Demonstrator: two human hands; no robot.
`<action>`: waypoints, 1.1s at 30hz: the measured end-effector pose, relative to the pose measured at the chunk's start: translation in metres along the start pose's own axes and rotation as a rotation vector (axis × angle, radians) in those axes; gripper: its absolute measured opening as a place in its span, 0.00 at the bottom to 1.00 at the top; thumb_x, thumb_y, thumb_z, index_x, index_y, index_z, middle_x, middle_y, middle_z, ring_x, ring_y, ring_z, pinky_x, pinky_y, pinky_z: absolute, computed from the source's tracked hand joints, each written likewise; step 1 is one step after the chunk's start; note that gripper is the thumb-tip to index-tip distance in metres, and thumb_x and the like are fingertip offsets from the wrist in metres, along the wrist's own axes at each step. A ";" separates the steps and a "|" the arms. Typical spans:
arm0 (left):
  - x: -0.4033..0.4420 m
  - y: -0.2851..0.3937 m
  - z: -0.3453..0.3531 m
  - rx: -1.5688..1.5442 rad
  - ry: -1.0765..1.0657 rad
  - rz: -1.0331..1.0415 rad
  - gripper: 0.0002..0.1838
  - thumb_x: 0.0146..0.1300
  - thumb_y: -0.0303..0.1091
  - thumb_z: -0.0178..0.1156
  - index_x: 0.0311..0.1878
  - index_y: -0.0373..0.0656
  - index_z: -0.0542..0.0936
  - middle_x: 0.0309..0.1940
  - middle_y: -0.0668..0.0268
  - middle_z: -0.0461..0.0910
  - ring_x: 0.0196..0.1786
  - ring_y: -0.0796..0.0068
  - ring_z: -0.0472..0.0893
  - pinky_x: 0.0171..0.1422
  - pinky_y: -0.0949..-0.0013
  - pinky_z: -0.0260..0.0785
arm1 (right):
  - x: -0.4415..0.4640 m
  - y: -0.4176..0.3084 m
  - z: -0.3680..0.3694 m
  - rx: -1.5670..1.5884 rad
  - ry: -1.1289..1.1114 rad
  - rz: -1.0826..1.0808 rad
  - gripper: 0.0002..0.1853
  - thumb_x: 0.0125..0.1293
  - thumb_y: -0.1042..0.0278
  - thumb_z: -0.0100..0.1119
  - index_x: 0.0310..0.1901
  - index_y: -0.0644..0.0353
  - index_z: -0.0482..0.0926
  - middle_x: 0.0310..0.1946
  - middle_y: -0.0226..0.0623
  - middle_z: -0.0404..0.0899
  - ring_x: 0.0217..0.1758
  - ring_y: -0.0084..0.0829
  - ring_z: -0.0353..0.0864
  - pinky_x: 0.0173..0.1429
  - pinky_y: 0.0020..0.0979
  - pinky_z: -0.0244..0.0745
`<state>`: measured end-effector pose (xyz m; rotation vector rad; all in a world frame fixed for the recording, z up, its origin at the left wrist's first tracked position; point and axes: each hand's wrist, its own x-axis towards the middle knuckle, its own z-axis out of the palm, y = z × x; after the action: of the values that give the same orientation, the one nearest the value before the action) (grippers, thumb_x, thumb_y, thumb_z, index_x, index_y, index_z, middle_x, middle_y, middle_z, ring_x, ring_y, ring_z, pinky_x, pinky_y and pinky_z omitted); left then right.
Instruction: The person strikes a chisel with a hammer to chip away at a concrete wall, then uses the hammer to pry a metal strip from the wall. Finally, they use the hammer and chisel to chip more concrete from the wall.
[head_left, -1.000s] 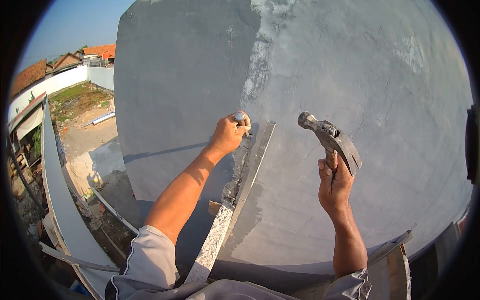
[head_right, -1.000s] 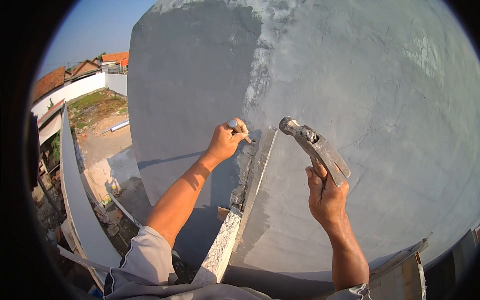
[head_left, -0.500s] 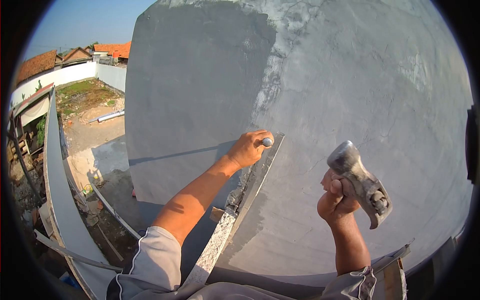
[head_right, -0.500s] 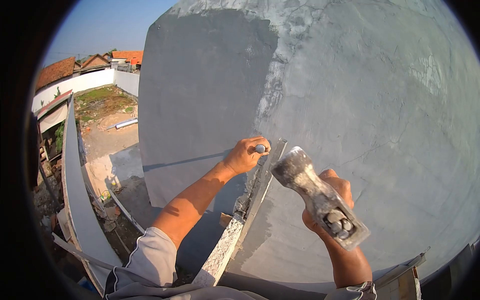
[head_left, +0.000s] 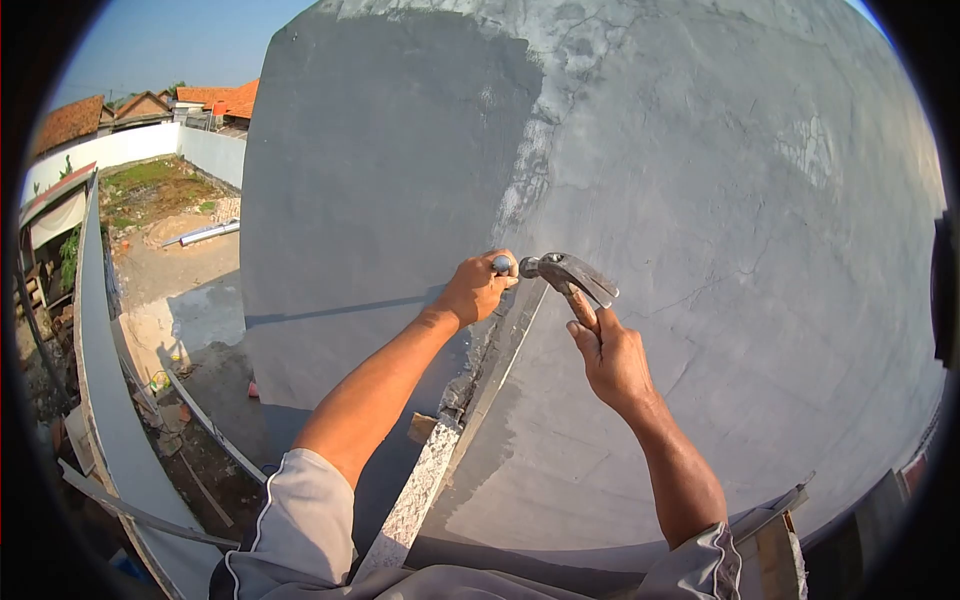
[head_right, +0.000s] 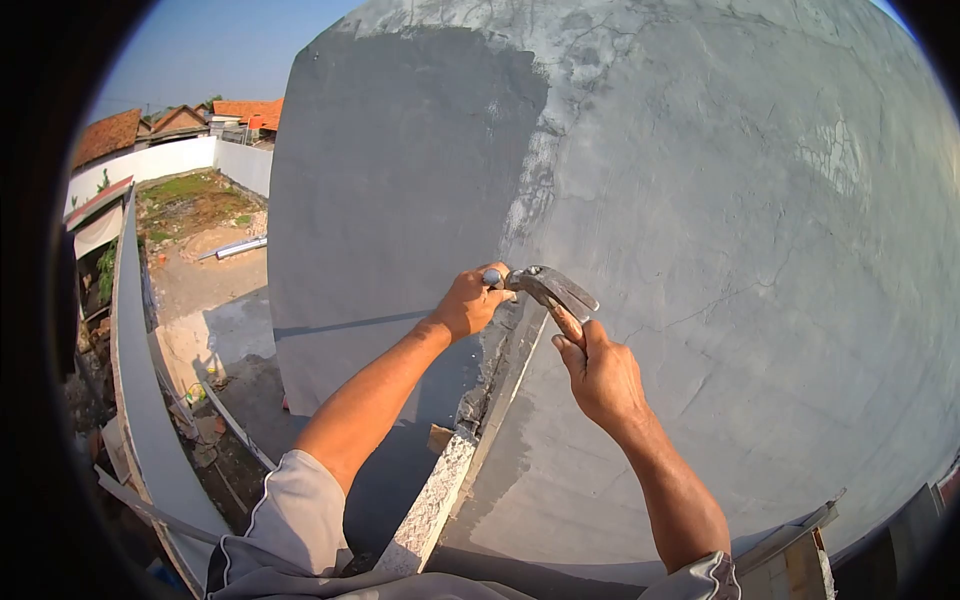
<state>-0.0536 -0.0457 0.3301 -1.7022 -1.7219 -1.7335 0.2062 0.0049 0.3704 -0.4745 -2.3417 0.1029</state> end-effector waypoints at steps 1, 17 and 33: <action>-0.006 -0.001 -0.003 -0.045 0.068 0.030 0.03 0.70 0.28 0.60 0.43 0.41 0.77 0.30 0.61 0.80 0.34 0.63 0.79 0.44 0.61 0.74 | -0.004 0.008 0.008 0.075 0.033 0.012 0.20 0.78 0.52 0.58 0.37 0.63 0.71 0.18 0.38 0.72 0.20 0.36 0.74 0.28 0.41 0.71; -0.417 -0.071 0.010 0.427 -0.456 -0.993 0.51 0.50 0.79 0.66 0.53 0.33 0.79 0.45 0.47 0.86 0.51 0.48 0.87 0.58 0.51 0.78 | 0.033 0.091 0.187 -0.021 0.327 -0.058 0.14 0.77 0.62 0.53 0.53 0.64 0.70 0.30 0.56 0.84 0.33 0.56 0.86 0.37 0.54 0.78; -0.516 -0.067 0.036 0.540 -0.504 -0.960 0.53 0.46 0.85 0.63 0.46 0.33 0.84 0.43 0.45 0.84 0.48 0.46 0.87 0.53 0.48 0.81 | 0.022 0.046 0.182 0.089 0.010 0.298 0.16 0.76 0.59 0.56 0.44 0.69 0.75 0.32 0.59 0.84 0.38 0.63 0.84 0.43 0.51 0.78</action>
<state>0.0904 -0.2861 -0.1096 -1.1632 -3.2127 -0.8325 0.0812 0.0669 0.2427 -0.7741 -2.2312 0.3423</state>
